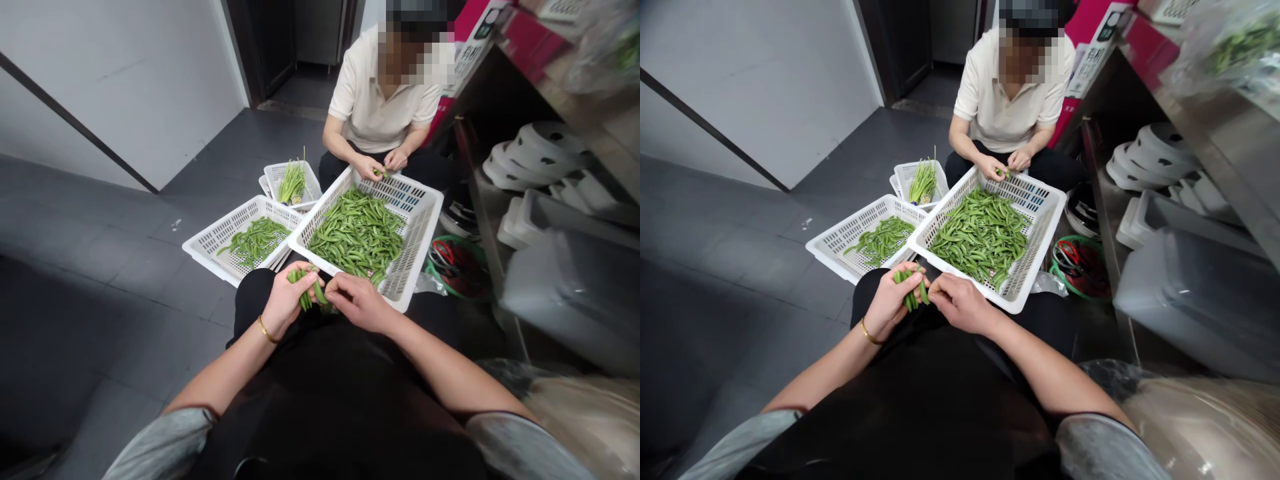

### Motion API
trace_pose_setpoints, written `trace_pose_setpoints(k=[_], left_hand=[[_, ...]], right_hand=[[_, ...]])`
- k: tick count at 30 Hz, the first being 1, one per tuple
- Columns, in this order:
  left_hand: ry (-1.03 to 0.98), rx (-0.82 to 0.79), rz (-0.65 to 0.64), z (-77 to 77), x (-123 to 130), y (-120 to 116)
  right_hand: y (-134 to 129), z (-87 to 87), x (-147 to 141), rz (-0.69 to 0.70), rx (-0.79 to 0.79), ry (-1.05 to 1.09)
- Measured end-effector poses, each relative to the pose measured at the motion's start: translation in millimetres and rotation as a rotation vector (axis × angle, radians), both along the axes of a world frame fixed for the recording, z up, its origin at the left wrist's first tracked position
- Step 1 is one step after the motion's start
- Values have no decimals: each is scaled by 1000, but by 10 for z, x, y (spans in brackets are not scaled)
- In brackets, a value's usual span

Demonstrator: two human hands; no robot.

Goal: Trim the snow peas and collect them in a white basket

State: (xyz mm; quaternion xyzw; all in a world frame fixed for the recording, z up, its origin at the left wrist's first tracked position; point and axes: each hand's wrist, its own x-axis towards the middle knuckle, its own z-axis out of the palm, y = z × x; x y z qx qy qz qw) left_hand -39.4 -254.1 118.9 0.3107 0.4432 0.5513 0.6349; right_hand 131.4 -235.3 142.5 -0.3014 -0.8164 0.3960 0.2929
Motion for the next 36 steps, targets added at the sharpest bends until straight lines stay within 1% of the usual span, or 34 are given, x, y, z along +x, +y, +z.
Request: trace_pose_setpoints(k=[2,3,4,6,7,8,10,12,13,14,16,17,19,20,22,24,25,26,27,28,30,32,33,34,36], left_hand=[[-4,-30,-89,-8,-43,1],[-13,-54,-132,-13,-68,2],[-29,-80,-171,-18,-91,3],[-78,-126,-235,-21,-125,4],[-106,-138,-262,-20,-135,6],[-132,-142,-283,-16,-139,9],[-166,-140,-323,-8,-142,19],[-174,-136,-376,2,-148,29],[-164,-136,-407,7,-157,31],[-138,-137,-443,15,-169,30],[-8,-128,-538,38,-199,14],[103,-101,-600,54,-211,-1],[401,39,-706,88,-223,-40],[560,148,-728,103,-221,-61],[802,379,-690,124,-206,-96],[893,543,-603,127,-191,-116],[887,586,-565,122,-189,-122],[861,600,-540,113,-189,-125],[823,581,-514,101,-191,-127],[777,524,-476,85,-191,-128],[651,329,-353,44,-179,-123],[485,126,-240,-12,-135,-109],[395,51,-219,-47,-101,-99],[308,-1,-228,-84,-64,-88],[175,-43,-238,-162,4,-65]], right_hand=[[49,24,60,-33,-242,86],[90,33,115,-75,-326,149],[138,44,181,-135,-373,215],[234,72,321,-263,-364,308],[268,90,376,-317,-315,315],[286,109,412,-355,-232,287],[271,140,410,-356,16,147],[204,149,324,-247,296,-73],[166,144,266,-165,408,-193],[130,134,209,-78,488,-304],[83,112,129,82,550,-460],[70,100,110,148,533,-483],[57,73,104,246,399,-412],[50,50,108,278,280,-335],[28,-29,108,293,-68,-129],[-6,-150,104,235,-465,110],[-25,-217,108,185,-626,218],[-42,-278,123,136,-736,298],[-56,-329,149,97,-791,341],[-68,-365,188,71,-805,348],[-82,-396,285,31,-766,302],[-79,-391,368,-29,-730,280],[-72,-386,388,-60,-733,296],[-63,-382,390,-75,-751,322],[-33,-381,348,-52,-810,390]])
